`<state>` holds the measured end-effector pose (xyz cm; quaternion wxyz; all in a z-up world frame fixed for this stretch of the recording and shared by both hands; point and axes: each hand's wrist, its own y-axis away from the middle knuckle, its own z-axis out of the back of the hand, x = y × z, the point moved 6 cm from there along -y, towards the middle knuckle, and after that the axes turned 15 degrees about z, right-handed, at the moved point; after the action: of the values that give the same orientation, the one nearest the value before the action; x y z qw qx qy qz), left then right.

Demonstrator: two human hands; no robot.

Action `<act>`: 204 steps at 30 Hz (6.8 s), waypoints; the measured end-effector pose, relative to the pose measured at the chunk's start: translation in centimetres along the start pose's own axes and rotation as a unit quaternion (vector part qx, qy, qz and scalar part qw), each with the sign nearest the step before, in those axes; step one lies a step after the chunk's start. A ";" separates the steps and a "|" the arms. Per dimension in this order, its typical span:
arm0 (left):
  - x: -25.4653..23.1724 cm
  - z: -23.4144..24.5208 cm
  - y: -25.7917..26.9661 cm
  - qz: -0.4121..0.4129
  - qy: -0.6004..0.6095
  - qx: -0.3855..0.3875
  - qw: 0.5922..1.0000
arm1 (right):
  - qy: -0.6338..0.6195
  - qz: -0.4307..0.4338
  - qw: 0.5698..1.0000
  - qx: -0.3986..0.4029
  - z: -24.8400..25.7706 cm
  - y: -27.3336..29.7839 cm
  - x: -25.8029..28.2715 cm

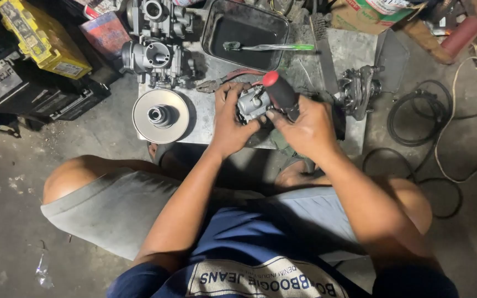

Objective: The person uses a screwdriver to unscrew and remove parts from a carburetor. They manipulate the carburetor body and internal components on a workbench, occasionally wiping the parts with a cloth.

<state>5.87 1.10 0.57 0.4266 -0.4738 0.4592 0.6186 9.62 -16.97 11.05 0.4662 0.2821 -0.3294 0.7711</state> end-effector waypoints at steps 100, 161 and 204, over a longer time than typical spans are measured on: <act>-0.9 0.3 0.1 0.014 0.022 0.008 1.000 | 0.162 -0.208 0.965 0.013 -2.4 -0.3 -18.3; -0.8 0.1 -0.6 0.011 0.032 -0.001 0.999 | 0.119 -0.209 0.971 0.014 -4.0 -0.5 -20.4; -1.5 0.7 0.0 0.019 0.026 0.008 0.999 | -0.009 0.128 0.990 0.056 -1.0 -0.2 -5.3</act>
<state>6.00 1.60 2.11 0.4066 -0.4769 0.4841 0.6106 11.82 -18.96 6.57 0.3443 0.2696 -0.3233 0.8392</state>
